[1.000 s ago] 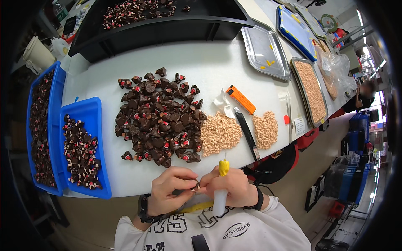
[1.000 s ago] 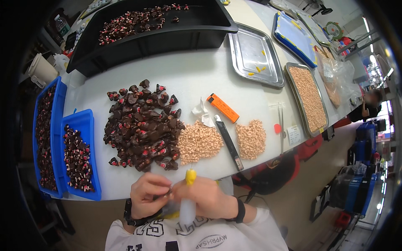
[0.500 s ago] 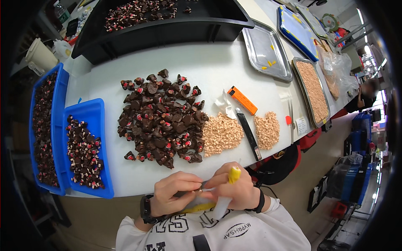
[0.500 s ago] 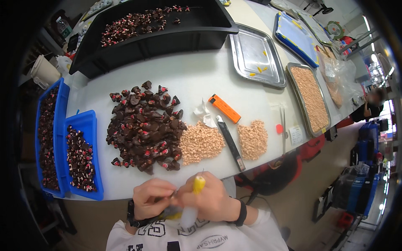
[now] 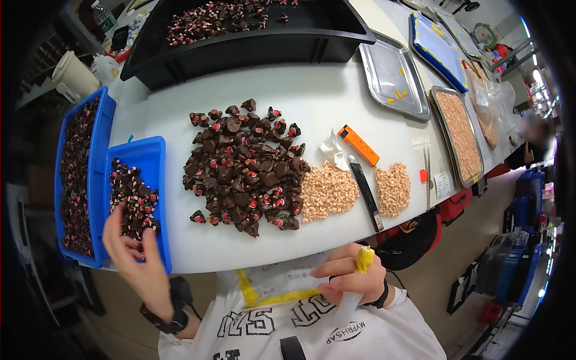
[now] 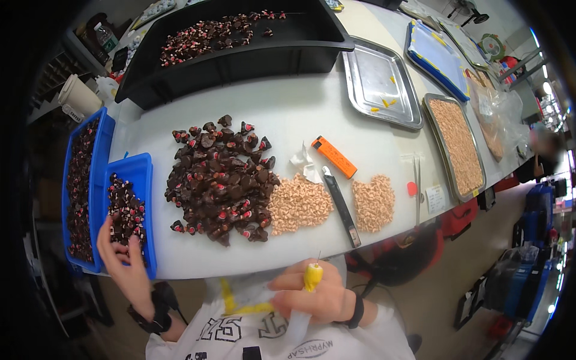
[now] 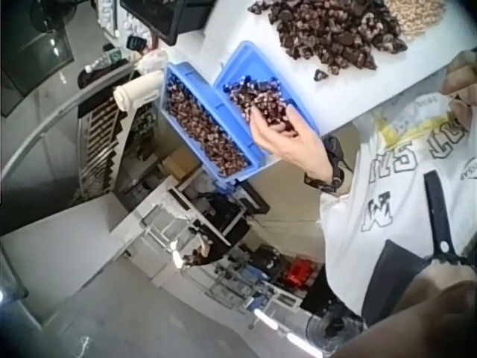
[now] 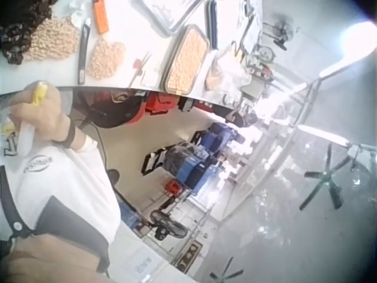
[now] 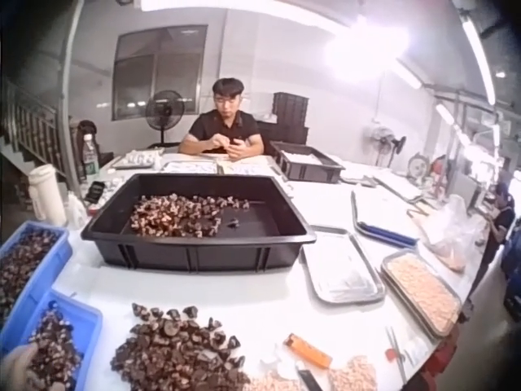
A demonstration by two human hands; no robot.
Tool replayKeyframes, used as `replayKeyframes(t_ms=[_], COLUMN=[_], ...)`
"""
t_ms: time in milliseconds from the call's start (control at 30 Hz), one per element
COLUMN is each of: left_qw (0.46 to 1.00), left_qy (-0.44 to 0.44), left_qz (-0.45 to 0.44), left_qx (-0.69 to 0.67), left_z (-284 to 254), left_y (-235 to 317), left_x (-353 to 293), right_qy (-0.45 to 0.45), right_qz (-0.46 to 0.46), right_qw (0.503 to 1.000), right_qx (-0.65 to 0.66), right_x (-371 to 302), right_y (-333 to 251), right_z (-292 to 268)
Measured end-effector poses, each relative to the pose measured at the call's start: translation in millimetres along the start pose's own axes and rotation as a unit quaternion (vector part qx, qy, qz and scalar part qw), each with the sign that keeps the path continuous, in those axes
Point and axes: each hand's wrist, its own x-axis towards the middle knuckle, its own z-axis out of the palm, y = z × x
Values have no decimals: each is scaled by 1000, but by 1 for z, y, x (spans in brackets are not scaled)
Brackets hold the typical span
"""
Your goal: The person is assembling small toy parts using adhesive from a dispenser.
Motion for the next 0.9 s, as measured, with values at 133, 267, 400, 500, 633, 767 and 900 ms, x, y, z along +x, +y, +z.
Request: replayKeyframes(t_ms=[133,267,400,500,633,767,900], left_qw=[977,977,973,958,727,660,681], left_qy=[-138,-163,-207,-182,-395,-482,-445], left_qz=[159,137,95,-8,-89,-129,-85], left_qx=[35,14,-28,-223,-554,-562,-575], left_z=[29,46,43,41,34,69,75], left_y=[20,15,15,23,50,52,46], left_x=[-21,-24,-25,-40,-51,-55,-55], right_qy=[4,6,8,-11,-5,48,23], right_qz=[14,29,30,11,-28,-47,-16], right_qw=[1000,999,999,1000,997,986,997], right_qx=[-11,-39,-42,-22,66,150,71], right_x=[-1,-1,-1,1,-1,-9,-12], right_y=[-2,-3,2,1,6,9,13], right_z=[1,1,3,2,3,10,15])
